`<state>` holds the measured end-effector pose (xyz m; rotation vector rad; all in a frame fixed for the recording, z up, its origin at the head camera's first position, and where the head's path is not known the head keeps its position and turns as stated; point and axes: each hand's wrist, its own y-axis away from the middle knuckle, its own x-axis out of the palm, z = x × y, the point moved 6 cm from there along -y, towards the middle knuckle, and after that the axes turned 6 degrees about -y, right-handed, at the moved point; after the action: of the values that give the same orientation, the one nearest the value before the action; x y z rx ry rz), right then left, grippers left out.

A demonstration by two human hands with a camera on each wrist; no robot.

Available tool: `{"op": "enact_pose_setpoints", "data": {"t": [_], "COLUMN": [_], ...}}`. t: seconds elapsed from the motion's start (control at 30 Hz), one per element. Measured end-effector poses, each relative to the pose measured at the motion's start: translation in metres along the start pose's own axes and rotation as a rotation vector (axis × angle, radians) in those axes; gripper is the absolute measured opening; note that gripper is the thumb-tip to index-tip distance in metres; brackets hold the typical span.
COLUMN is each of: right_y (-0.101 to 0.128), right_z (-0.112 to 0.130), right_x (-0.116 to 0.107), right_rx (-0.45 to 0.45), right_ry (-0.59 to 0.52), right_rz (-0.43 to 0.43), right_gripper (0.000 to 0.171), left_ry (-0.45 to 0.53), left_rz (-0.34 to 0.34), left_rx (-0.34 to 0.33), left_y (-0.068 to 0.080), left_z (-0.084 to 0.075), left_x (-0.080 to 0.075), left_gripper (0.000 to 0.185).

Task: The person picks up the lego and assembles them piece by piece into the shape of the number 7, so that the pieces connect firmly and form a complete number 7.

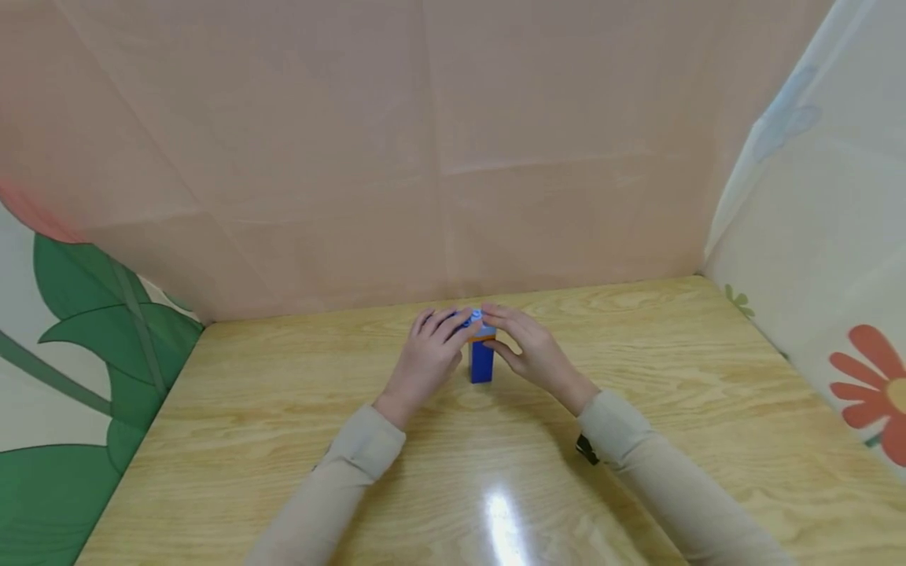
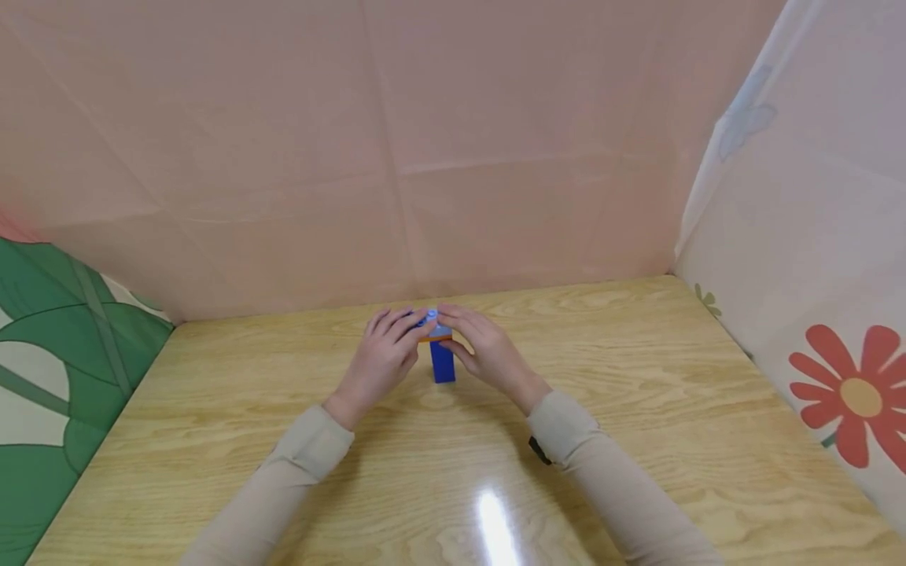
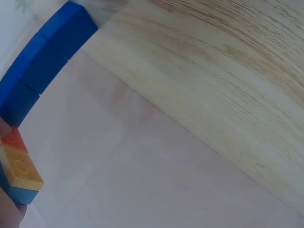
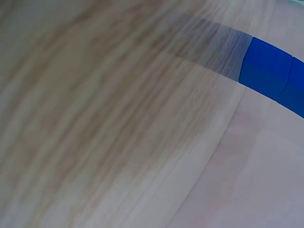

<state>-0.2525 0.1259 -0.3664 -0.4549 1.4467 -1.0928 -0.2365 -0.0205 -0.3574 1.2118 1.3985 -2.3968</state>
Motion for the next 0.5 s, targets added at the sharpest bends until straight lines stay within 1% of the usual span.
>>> {"op": "enact_pose_setpoints", "data": {"t": [0.2, 0.5], "right_y": [0.0006, -0.0005], "right_z": [-0.0007, 0.0009], "right_x": [0.0007, 0.0006], "right_rx": [-0.009, 0.012], "right_ry": [0.014, 0.024], "right_rz": [-0.016, -0.017], "right_gripper": [0.055, 0.052], "left_ry": [-0.020, -0.030], "left_rz": [-0.008, -0.024], "left_rx": [0.012, 0.023], "left_y": [0.0009, 0.0022], "left_z": [-0.0011, -0.0016], "left_x": [-0.0006, -0.0002], "left_gripper": [0.049, 0.050]}}
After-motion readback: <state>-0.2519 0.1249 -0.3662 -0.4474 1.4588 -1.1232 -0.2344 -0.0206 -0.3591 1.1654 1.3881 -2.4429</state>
